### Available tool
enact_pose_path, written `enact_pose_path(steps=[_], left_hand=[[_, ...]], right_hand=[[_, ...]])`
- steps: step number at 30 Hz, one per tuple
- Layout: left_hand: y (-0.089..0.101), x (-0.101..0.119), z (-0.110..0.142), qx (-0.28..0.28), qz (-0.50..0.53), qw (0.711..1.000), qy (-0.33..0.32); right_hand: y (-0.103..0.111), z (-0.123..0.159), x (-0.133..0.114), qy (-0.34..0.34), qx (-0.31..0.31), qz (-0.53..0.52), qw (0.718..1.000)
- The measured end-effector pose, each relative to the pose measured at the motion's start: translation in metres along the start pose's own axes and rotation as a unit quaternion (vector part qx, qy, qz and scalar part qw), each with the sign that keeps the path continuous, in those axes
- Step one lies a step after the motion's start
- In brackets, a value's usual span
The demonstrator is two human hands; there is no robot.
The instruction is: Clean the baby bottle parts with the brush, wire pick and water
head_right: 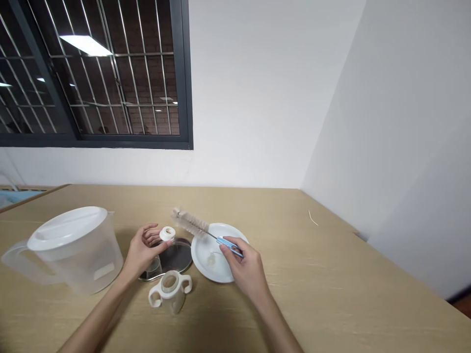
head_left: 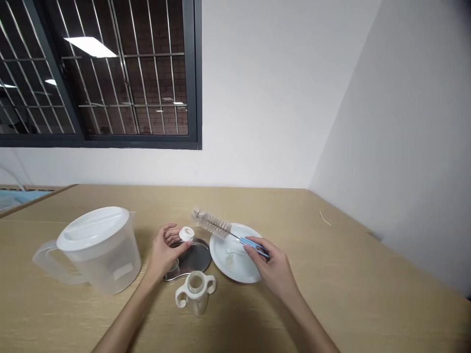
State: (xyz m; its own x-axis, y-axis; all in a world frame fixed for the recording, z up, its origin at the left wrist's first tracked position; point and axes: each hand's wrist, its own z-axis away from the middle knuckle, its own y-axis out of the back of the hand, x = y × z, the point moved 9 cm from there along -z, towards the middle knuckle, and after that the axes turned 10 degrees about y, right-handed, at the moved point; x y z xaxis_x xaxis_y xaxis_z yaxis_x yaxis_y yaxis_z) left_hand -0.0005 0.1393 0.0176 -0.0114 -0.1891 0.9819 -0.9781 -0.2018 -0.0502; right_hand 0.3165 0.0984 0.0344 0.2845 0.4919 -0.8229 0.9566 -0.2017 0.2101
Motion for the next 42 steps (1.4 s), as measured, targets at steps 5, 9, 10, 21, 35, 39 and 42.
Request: enact_pose_path(steps=[5, 9, 10, 21, 35, 39, 42], left_hand=[[-0.002, 0.003, 0.005, 0.000, 0.031, 0.999, 0.017], [-0.003, 0.006, 0.008, -0.001, 0.046, 0.999, 0.021], [-0.003, 0.007, 0.009, 0.000, 0.050, 0.998, 0.022], [-0.003, 0.004, 0.007, -0.006, 0.062, 0.998, 0.029], [0.009, 0.005, 0.004, 0.026, 0.078, 0.996, 0.028], [0.010, 0.003, 0.003, 0.024, 0.079, 0.996, 0.030], [0.002, 0.004, 0.006, 0.006, 0.074, 0.997, 0.026]], right_hand=[[-0.014, 0.004, -0.008, 0.017, -0.045, -0.008, 0.999], [-0.017, 0.005, -0.008, 0.018, -0.063, 0.002, 0.998], [-0.016, 0.005, -0.007, 0.017, -0.061, 0.005, 0.998], [-0.007, 0.003, -0.008, 0.012, -0.035, 0.000, 0.999], [-0.007, 0.002, -0.007, 0.002, -0.039, -0.010, 0.999], [-0.003, 0.000, -0.009, 0.008, -0.025, -0.008, 1.000], [-0.006, 0.002, -0.009, 0.008, -0.031, -0.006, 0.999]])
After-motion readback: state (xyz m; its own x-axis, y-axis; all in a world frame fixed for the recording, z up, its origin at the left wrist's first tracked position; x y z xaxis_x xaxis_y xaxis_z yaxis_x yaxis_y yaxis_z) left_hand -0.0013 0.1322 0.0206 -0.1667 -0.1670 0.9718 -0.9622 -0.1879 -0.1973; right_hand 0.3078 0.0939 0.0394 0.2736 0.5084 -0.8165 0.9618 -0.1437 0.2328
